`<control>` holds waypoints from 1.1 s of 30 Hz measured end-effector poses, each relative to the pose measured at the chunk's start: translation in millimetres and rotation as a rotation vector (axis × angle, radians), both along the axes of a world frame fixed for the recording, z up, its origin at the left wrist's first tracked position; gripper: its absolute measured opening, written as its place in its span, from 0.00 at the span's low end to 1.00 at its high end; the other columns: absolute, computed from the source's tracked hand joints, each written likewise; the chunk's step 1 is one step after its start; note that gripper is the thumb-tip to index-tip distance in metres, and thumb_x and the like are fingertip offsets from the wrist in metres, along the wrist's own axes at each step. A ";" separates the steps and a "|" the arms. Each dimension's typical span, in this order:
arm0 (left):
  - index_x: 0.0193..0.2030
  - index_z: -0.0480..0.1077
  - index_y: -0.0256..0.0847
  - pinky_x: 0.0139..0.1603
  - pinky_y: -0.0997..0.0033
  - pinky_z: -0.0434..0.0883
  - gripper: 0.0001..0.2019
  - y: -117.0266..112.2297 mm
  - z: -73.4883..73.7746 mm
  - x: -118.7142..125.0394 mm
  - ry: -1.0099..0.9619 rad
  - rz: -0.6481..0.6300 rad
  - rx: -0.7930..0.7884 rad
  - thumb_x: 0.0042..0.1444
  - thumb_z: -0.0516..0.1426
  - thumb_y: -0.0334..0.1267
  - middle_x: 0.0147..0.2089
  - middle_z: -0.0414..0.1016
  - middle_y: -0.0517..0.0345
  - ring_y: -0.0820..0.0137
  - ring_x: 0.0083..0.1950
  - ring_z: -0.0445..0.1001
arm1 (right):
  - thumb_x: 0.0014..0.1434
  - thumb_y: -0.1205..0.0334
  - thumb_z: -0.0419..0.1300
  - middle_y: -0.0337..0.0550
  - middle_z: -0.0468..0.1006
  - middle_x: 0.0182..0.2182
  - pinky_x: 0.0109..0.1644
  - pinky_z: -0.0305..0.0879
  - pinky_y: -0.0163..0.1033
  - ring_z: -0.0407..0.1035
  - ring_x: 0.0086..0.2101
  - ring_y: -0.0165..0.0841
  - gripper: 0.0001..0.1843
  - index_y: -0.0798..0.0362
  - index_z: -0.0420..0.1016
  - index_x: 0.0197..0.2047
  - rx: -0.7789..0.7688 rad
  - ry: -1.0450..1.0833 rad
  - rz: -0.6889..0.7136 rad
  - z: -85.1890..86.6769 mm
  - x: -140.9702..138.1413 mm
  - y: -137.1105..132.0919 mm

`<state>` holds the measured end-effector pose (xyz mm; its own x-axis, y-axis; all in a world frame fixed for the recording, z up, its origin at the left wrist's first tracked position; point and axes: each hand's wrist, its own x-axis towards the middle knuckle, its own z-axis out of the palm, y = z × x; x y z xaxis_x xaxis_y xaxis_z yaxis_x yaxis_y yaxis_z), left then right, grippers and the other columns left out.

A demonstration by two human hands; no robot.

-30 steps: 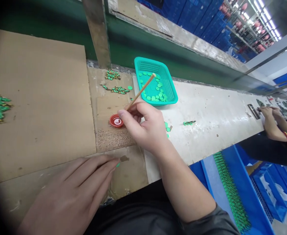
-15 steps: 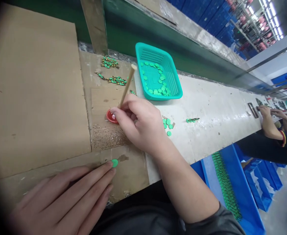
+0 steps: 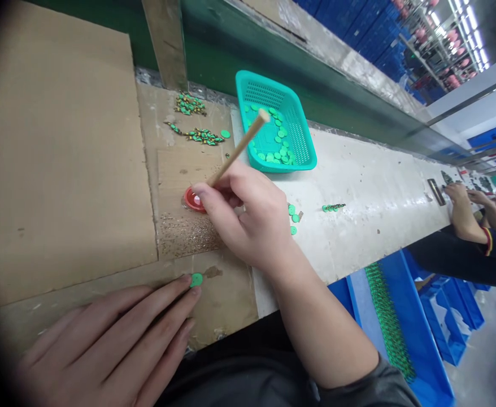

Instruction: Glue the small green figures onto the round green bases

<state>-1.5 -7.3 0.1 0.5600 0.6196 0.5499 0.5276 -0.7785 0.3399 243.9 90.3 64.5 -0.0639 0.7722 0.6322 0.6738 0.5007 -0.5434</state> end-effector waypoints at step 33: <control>0.75 0.79 0.51 0.64 0.37 0.79 0.23 -10.4 -3.6 -10.5 0.109 -0.053 -0.098 0.79 0.55 0.40 0.81 0.78 0.56 0.45 0.70 0.82 | 0.74 0.74 0.70 0.40 0.86 0.35 0.37 0.85 0.44 0.82 0.33 0.36 0.13 0.47 0.81 0.54 -0.080 0.050 0.165 -23.4 -4.9 -98.6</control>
